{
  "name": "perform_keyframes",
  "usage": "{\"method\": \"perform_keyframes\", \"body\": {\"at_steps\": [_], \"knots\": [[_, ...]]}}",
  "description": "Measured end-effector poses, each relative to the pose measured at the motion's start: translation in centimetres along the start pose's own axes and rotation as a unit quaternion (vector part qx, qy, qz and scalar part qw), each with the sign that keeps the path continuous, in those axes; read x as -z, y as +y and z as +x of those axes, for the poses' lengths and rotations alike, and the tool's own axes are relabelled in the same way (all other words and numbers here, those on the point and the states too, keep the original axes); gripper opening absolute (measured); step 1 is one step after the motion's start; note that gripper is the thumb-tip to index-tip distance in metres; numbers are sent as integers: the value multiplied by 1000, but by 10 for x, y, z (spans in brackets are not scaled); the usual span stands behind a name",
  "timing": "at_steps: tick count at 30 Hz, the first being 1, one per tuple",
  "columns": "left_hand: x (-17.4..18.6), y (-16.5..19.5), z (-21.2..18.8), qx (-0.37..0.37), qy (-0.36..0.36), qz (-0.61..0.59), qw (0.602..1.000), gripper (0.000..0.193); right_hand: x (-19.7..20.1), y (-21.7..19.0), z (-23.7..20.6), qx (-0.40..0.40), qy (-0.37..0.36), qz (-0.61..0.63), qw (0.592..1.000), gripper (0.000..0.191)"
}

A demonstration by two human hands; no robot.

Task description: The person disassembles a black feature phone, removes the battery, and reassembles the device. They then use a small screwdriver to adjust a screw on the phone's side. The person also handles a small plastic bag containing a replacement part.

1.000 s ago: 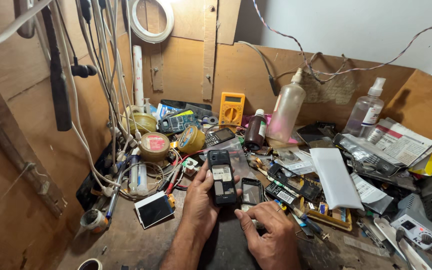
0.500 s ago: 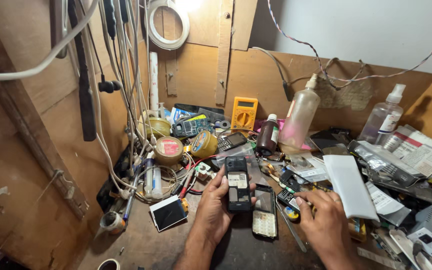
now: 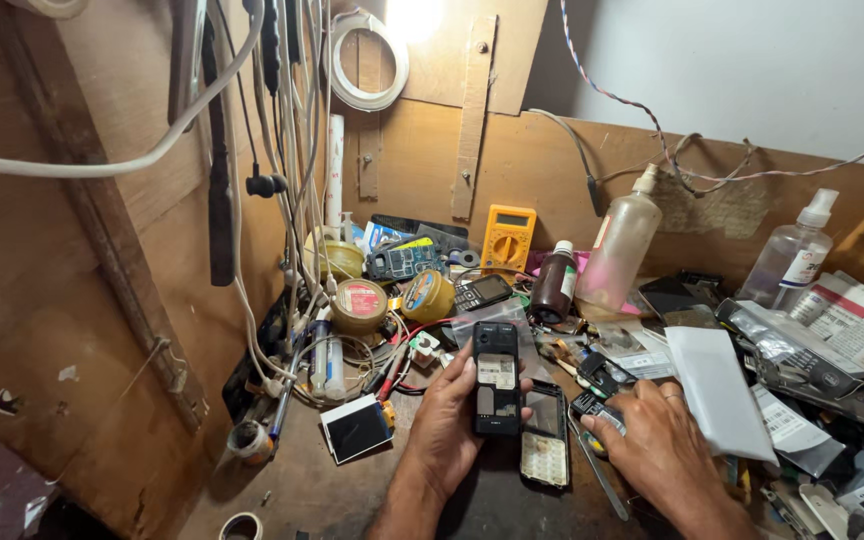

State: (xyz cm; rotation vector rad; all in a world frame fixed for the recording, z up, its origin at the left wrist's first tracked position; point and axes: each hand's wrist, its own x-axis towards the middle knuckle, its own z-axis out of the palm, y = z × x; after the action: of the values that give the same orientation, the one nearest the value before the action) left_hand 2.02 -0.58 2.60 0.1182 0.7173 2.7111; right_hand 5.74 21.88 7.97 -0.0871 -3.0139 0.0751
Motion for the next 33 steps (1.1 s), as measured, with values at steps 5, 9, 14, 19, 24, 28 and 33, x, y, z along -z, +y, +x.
{"method": "perform_keyframes", "body": {"at_steps": [5,9,14,19,24,28,33], "knots": [[3,-2,4,-5,-32,-10,999,51,-8,4,5,56,40,-36,997,42],[4,-3,4,-5,-24,-3,1000,50,-11,10,9,37,13,-36,999,44],[3,-1,7,-11,-13,-16,1000,47,-12,16,13,34,36,9,999,35],[3,0,10,-16,-10,-30,999,47,-11,13,16,-13,-12,0,1000,41],[6,-2,12,-10,-2,-30,999,46,-13,13,22,-50,-44,23,998,50],[10,-5,10,-50,-68,57,995,44,-23,20,29,-46,-6,46,998,51],[8,-12,10,-84,-35,62,994,52,-29,33,38,-15,28,60,998,57]]}}
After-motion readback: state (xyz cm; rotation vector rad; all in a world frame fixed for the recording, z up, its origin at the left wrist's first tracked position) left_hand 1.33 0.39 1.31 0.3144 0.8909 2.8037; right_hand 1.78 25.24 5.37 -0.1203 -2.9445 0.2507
